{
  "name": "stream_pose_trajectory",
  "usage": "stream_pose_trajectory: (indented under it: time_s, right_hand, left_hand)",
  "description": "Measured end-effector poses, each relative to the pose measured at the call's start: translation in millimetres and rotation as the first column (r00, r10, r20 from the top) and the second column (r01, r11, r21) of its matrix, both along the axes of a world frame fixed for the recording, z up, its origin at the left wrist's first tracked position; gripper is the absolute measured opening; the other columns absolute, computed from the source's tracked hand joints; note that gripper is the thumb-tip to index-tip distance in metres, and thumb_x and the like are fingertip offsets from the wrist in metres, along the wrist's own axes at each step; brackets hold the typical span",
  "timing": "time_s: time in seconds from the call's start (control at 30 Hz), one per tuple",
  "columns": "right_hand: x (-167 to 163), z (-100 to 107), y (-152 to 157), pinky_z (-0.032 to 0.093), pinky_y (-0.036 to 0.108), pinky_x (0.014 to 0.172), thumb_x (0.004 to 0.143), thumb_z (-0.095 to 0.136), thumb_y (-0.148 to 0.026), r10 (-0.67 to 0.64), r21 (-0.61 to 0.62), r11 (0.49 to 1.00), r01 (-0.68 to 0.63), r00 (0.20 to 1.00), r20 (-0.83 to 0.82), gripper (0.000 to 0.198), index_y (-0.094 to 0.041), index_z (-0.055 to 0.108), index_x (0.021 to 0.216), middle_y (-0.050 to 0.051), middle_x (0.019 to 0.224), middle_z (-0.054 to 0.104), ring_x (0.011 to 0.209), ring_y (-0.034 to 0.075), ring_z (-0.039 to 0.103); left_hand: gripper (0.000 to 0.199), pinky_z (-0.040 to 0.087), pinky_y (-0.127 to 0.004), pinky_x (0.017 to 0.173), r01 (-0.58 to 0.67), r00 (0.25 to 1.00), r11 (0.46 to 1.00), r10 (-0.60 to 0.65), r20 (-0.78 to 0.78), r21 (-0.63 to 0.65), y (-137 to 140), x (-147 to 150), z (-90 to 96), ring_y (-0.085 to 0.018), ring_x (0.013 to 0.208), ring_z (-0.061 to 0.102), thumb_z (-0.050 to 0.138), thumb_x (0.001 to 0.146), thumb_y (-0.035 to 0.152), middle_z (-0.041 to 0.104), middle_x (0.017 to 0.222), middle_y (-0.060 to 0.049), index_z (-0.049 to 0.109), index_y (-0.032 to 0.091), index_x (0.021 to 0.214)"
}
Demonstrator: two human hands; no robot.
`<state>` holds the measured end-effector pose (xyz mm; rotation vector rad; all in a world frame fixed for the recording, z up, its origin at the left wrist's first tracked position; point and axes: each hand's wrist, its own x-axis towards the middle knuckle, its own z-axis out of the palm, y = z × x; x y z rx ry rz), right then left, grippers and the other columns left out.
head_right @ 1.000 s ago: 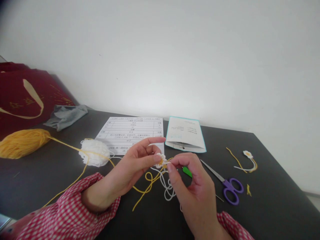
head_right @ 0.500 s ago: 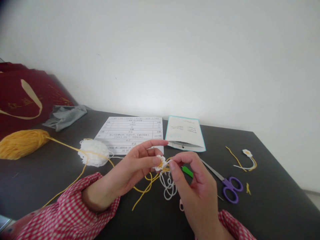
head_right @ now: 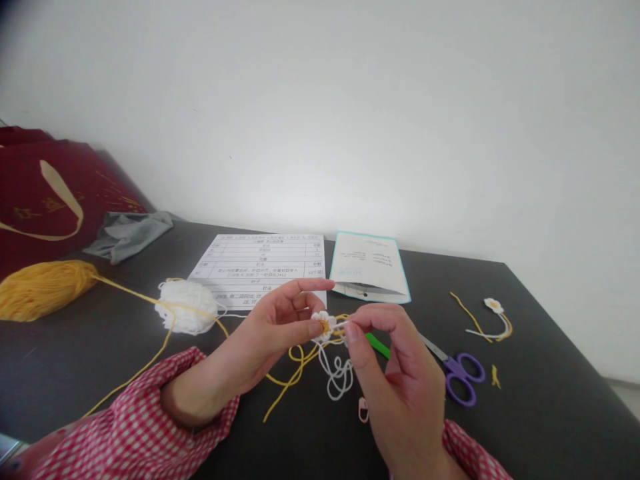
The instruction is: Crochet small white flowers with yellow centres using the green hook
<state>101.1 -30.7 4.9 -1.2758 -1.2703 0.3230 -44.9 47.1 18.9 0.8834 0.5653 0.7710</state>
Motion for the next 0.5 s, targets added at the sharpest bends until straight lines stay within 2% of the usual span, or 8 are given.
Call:
stream_pose_trajectory:
  time_s: [0.13, 0.33, 0.5]
  right_hand:
    - [-2.0, 1.7, -1.5, 0.048, 0.026, 0.073, 0.09, 0.059, -0.009, 0.039, 0.076, 0.996, -0.045, 0.997, 0.073, 0.016, -0.025, 0.063, 0.092, 0.0, 0.09, 0.061, 0.084, 0.015, 0.058]
    - [-2.9, 4.7, -3.4, 0.048, 0.032, 0.069, 0.087, 0.06, -0.005, 0.042, 0.132, 0.986, -0.098, 0.926, 0.375, 0.021, -0.024, 0.061, 0.098, 0.002, 0.091, 0.061, 0.081, 0.017, 0.058]
    - [-2.8, 6.7, -4.2, 0.049, 0.032, 0.07, 0.086, 0.059, -0.003, 0.052, 0.148, 0.98, -0.131, 0.894, 0.446, 0.024, -0.023, 0.06, 0.1, 0.002, 0.089, 0.06, 0.082, 0.017, 0.057]
  left_hand:
    - [0.035, 0.043, -0.021, 0.068, -0.048, 0.999, 0.998, 0.047, 0.02, 0.035, -0.5, 0.7, -1.7, -0.006, 0.068, 0.055, 0.079, 0.072, 0.01, 0.06, 0.076, 0.005, 0.072, 0.021, 0.105]
    - [0.036, 0.046, -0.021, 0.07, -0.124, 0.991, 0.991, 0.12, 0.062, 0.051, -2.3, 1.5, -1.7, -0.007, 0.07, 0.057, 0.08, 0.071, 0.01, 0.063, 0.076, 0.005, 0.072, 0.021, 0.104]
    - [0.035, 0.047, -0.023, 0.073, -0.144, 0.988, 0.989, 0.142, 0.054, 0.037, -2.3, 2.1, -0.3, -0.008, 0.07, 0.057, 0.081, 0.07, 0.012, 0.064, 0.076, 0.005, 0.073, 0.022, 0.103]
